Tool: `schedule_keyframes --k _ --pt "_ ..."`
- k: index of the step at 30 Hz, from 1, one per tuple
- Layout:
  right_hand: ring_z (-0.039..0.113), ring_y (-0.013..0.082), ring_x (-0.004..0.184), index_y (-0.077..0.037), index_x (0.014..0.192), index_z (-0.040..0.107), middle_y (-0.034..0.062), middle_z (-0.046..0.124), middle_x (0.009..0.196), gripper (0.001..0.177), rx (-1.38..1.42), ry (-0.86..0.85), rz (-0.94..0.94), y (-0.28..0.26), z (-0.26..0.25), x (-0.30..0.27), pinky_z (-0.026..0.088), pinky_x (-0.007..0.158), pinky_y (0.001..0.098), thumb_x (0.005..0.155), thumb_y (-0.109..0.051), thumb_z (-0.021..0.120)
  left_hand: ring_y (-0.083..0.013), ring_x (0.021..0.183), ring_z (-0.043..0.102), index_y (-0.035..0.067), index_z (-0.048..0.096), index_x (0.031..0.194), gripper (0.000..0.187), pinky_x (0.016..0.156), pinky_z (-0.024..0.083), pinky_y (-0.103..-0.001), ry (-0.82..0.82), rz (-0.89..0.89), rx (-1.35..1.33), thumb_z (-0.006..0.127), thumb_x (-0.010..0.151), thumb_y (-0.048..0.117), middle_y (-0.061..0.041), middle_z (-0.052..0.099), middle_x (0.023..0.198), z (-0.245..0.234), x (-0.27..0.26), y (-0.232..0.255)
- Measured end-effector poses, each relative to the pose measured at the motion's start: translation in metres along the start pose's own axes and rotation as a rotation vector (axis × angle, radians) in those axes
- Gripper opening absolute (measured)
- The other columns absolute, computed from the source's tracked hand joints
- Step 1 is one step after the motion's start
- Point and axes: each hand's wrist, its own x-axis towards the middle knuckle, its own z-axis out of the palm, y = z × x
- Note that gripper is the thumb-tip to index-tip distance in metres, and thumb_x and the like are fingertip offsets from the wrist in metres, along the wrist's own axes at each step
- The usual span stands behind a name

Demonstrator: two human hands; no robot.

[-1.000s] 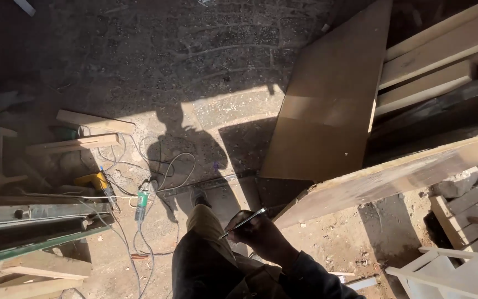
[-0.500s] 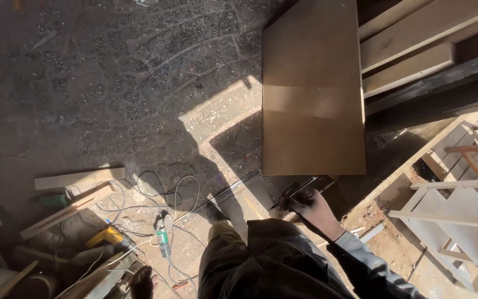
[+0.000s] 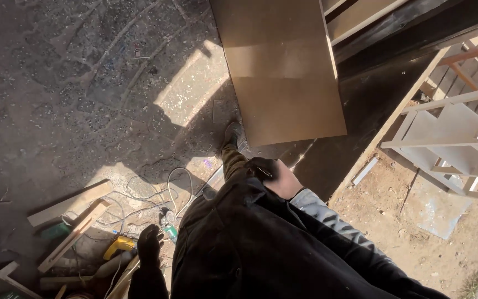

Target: The person is using a pencil to mark measurement lines on a large wooden board in preparation for cutting.

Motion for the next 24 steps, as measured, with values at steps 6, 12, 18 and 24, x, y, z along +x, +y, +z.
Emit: schedule_keyframes --k 6,12,18,24 --pt "0.061 0.0155 0.073 -0.011 0.09 0.058 0.0016 0.065 0.084 0.014 -0.186 -0.01 -0.084 0.071 -0.065 0.119 0.044 0.062 0.0276 0.081 -0.015 0.047 -0.0235 0.087 0.053 0.005 0.055 0.107 0.036 0.068 0.039 -0.031 0.059 -0.013 0.176 0.05 0.076 0.023 -0.013 0.057 0.097 0.053 0.037 0.021" --pt "0.059 0.0265 0.082 -0.016 0.097 0.056 0.0065 0.064 0.087 0.022 -0.208 0.106 0.09 0.125 -0.136 0.198 0.045 0.071 0.0374 0.079 -0.022 0.045 -0.0244 0.103 0.052 0.007 0.052 0.115 0.044 0.087 0.037 -0.033 0.049 0.064 0.366 0.048 0.076 0.026 -0.011 0.056 0.112 0.074 0.036 0.101" --pt "0.059 0.0257 0.08 -0.022 0.091 0.057 0.0018 0.063 0.088 0.02 -0.306 0.426 0.375 0.195 -0.187 0.223 0.043 0.071 0.0328 0.075 -0.024 0.045 -0.0236 0.089 0.057 0.004 0.049 0.114 0.038 0.07 0.046 -0.034 0.04 0.099 0.295 0.047 0.08 0.021 -0.013 0.058 0.105 0.094 -0.013 0.196" --pt "0.047 0.03 0.096 -0.012 0.108 0.051 0.0111 0.056 0.099 0.034 -0.4 0.734 0.395 0.268 -0.22 0.205 0.036 0.082 0.041 0.075 -0.018 0.045 -0.0209 0.093 0.056 0.007 0.048 0.117 0.044 0.079 0.044 -0.034 0.011 0.123 0.503 0.044 0.079 0.029 -0.011 0.059 0.106 0.091 -0.019 0.239"
